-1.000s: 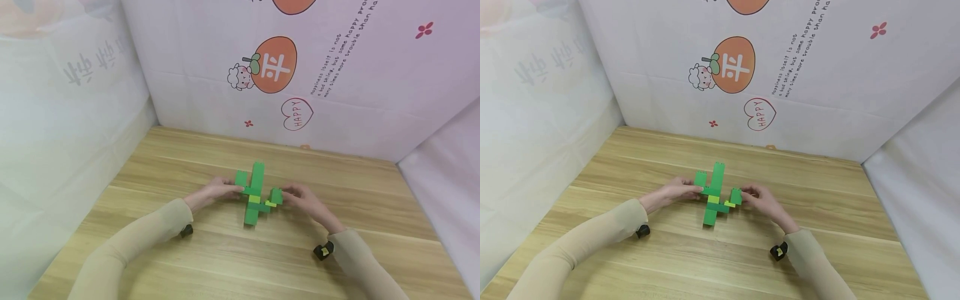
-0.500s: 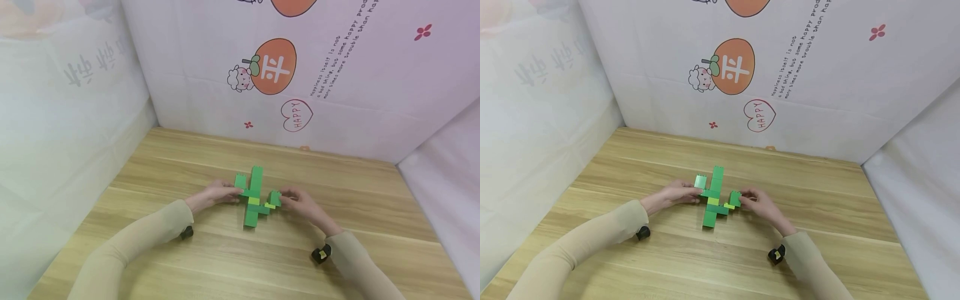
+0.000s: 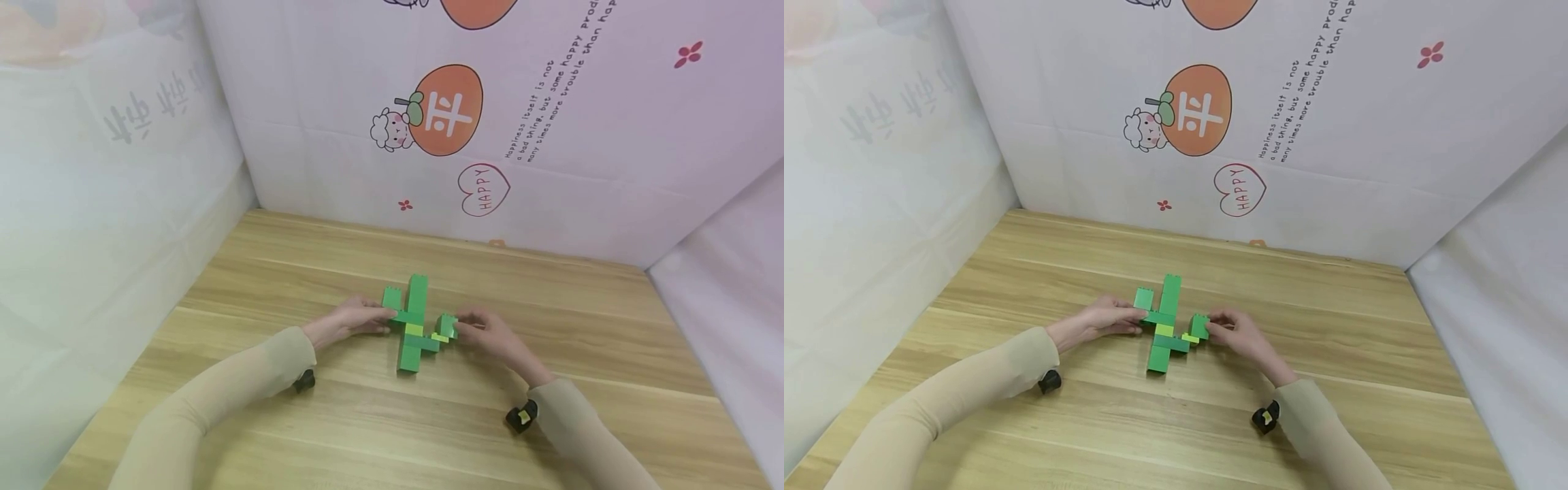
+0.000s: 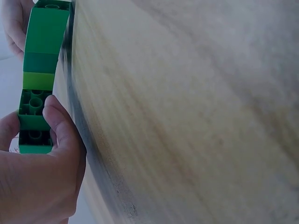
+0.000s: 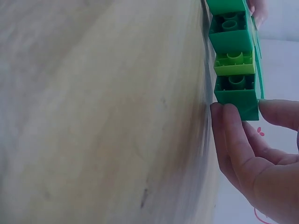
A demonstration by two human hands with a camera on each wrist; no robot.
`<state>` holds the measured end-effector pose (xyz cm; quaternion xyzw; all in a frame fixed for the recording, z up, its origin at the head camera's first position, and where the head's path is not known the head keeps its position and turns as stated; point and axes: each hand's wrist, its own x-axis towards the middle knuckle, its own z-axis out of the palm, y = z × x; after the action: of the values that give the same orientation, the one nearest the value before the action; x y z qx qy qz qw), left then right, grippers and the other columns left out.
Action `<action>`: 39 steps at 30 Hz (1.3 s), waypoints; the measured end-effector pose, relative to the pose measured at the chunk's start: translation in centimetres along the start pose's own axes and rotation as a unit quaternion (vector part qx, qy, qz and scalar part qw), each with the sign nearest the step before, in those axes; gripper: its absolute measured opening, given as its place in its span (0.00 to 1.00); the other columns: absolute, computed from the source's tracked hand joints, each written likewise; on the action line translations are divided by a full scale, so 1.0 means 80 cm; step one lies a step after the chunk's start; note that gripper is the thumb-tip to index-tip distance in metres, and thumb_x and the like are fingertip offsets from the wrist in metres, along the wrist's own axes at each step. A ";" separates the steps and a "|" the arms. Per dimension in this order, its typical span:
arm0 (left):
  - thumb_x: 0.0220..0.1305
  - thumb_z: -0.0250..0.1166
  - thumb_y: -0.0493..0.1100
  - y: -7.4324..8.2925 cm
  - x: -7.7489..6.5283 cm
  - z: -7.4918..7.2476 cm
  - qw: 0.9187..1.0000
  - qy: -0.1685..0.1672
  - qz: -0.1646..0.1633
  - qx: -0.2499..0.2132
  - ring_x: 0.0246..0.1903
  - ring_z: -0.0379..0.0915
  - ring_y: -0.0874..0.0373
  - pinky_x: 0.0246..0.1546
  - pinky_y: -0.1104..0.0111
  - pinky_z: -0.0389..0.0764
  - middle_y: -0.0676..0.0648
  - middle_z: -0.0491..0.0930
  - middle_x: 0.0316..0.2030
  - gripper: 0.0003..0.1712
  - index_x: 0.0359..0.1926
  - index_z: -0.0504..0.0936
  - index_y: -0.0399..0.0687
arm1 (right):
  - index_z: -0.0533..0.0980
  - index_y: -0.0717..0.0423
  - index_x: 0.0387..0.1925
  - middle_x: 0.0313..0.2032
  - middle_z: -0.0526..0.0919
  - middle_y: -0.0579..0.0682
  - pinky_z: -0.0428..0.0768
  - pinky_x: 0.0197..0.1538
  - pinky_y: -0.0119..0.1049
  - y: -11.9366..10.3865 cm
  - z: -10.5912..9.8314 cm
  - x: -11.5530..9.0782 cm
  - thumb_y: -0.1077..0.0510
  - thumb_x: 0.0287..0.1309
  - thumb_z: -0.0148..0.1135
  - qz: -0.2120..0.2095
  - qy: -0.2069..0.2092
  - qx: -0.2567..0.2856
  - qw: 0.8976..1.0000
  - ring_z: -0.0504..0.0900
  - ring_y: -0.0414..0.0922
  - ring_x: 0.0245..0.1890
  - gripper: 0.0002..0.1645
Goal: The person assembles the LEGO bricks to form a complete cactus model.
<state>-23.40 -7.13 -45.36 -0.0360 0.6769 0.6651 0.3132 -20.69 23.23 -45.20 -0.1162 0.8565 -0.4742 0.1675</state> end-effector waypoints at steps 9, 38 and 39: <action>0.65 0.66 0.39 -0.003 -0.001 -0.001 1.000 -0.001 -0.002 -0.005 0.37 0.85 0.59 0.50 0.70 0.86 0.43 0.83 0.44 0.25 0.59 0.75 0.28 | 0.71 0.65 0.60 0.59 0.78 0.65 0.83 0.60 0.47 0.002 0.002 0.002 0.50 0.71 0.56 0.008 0.001 -0.007 1.000 0.76 0.62 0.62 0.26; 0.65 0.67 0.44 -0.007 -0.002 -0.006 0.998 0.019 0.012 0.062 0.31 0.84 0.59 0.40 0.72 0.88 0.36 0.81 0.49 0.37 0.66 0.63 0.26 | 0.74 0.65 0.57 0.56 0.81 0.63 0.84 0.57 0.46 0.003 0.005 0.004 0.51 0.70 0.57 0.005 0.006 -0.023 1.000 0.81 0.57 0.56 0.23; 0.65 0.68 0.45 -0.007 -0.002 -0.006 0.997 0.024 0.015 0.078 0.31 0.84 0.59 0.40 0.72 0.88 0.35 0.82 0.49 0.38 0.65 0.63 0.27 | 0.74 0.65 0.57 0.56 0.81 0.63 0.84 0.57 0.47 0.003 0.005 0.004 0.52 0.70 0.57 0.004 0.006 -0.022 1.000 0.81 0.57 0.56 0.23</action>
<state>-23.20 -7.66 -45.83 -0.0171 0.7347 0.6139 0.2883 -20.86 22.95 -45.65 -0.1134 0.8682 -0.4551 0.1619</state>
